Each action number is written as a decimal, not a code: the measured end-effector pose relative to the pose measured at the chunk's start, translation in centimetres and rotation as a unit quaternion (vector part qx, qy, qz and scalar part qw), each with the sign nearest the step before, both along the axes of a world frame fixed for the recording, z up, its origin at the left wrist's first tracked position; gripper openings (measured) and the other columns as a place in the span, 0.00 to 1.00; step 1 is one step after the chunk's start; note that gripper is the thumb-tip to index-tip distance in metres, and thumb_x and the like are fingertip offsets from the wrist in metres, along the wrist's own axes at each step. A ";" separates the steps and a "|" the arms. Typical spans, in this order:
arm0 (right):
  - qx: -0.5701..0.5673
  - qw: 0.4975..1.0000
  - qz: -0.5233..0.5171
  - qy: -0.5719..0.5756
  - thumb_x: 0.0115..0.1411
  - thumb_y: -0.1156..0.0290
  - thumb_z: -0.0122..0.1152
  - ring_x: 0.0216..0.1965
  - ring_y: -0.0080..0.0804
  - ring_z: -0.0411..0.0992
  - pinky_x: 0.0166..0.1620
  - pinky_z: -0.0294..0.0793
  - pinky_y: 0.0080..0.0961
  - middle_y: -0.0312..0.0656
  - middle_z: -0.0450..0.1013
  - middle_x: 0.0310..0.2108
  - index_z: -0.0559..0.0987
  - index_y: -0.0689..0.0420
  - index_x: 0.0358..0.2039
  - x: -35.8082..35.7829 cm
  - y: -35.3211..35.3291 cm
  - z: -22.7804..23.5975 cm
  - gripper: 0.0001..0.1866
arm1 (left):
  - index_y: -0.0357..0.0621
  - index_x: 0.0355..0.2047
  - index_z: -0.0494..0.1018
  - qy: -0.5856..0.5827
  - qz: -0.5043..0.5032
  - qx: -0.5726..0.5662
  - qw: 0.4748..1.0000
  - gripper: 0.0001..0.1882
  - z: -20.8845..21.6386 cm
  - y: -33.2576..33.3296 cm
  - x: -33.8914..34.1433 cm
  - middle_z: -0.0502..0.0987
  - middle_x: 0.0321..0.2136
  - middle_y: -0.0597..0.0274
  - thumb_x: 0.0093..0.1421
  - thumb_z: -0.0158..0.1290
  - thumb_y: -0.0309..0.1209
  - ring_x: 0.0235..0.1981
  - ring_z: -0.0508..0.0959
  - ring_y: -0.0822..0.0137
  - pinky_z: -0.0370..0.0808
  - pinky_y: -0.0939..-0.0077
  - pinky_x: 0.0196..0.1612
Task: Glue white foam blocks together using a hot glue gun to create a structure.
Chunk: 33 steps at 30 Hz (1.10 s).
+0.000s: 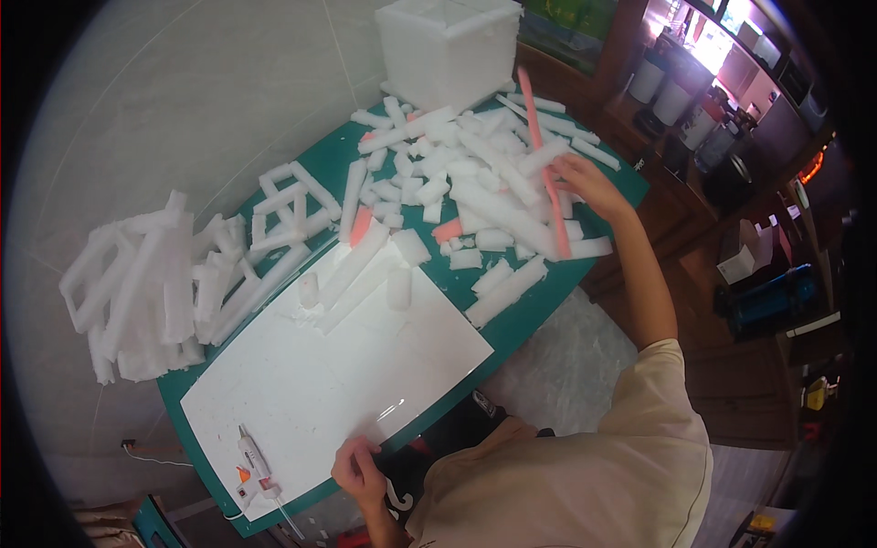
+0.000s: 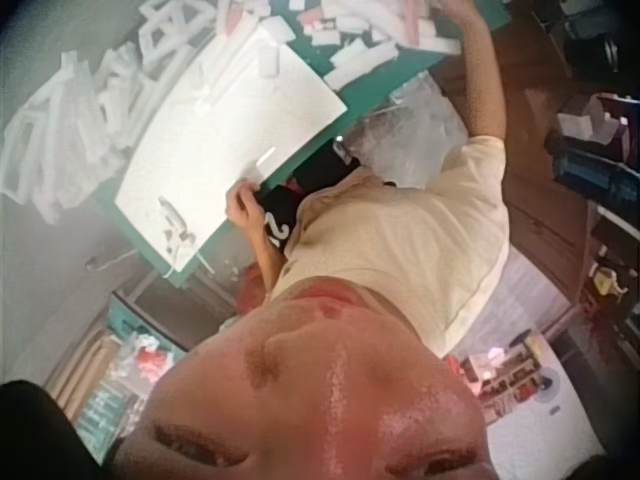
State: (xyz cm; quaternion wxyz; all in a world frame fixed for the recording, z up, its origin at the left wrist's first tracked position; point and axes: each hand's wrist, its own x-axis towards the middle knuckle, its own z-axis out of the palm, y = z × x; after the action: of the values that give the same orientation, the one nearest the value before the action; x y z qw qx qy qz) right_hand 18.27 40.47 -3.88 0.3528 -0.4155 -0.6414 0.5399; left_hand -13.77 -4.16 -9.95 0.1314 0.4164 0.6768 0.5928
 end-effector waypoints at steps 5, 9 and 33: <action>0.072 0.993 -0.024 0.087 0.62 0.63 0.56 0.50 0.29 0.70 0.53 0.68 0.25 0.40 0.68 0.53 0.71 0.58 0.53 0.6 1.3 0.6 0.21 | 0.31 0.36 0.71 0.006 -0.015 -0.013 1.000 0.07 -0.2 -0.1 0.0 0.74 0.20 0.58 0.64 0.43 0.21 0.21 0.73 0.72 0.70 0.81 0.27; 0.195 0.945 -0.188 -0.182 0.58 0.65 0.58 0.51 0.38 0.71 0.54 0.68 0.31 0.49 0.71 0.51 0.70 0.58 0.54 3.1 5.1 -1.5 0.23 | 0.31 0.36 0.72 0.017 -0.007 -0.017 1.000 0.07 -0.5 -0.2 0.0 0.74 0.21 0.58 0.63 0.44 0.21 0.21 0.73 0.73 0.70 0.83 0.26; 0.232 0.832 -0.194 -0.465 0.52 0.63 0.59 0.36 0.50 0.76 0.43 0.73 0.37 0.52 0.77 0.29 0.79 0.60 0.34 10.0 9.7 -5.3 0.14 | 0.34 0.33 0.74 0.113 -0.018 -0.011 0.993 0.07 -0.3 0.4 -0.3 0.74 0.20 0.56 0.58 0.46 0.17 0.19 0.75 0.69 0.69 0.80 0.23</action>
State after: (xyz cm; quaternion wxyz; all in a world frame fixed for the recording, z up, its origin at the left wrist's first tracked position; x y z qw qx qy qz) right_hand 28.30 50.13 -9.23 0.1965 -0.6394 -0.7423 0.0389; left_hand -14.06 -3.73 -10.21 0.0696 0.4915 0.6859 0.5321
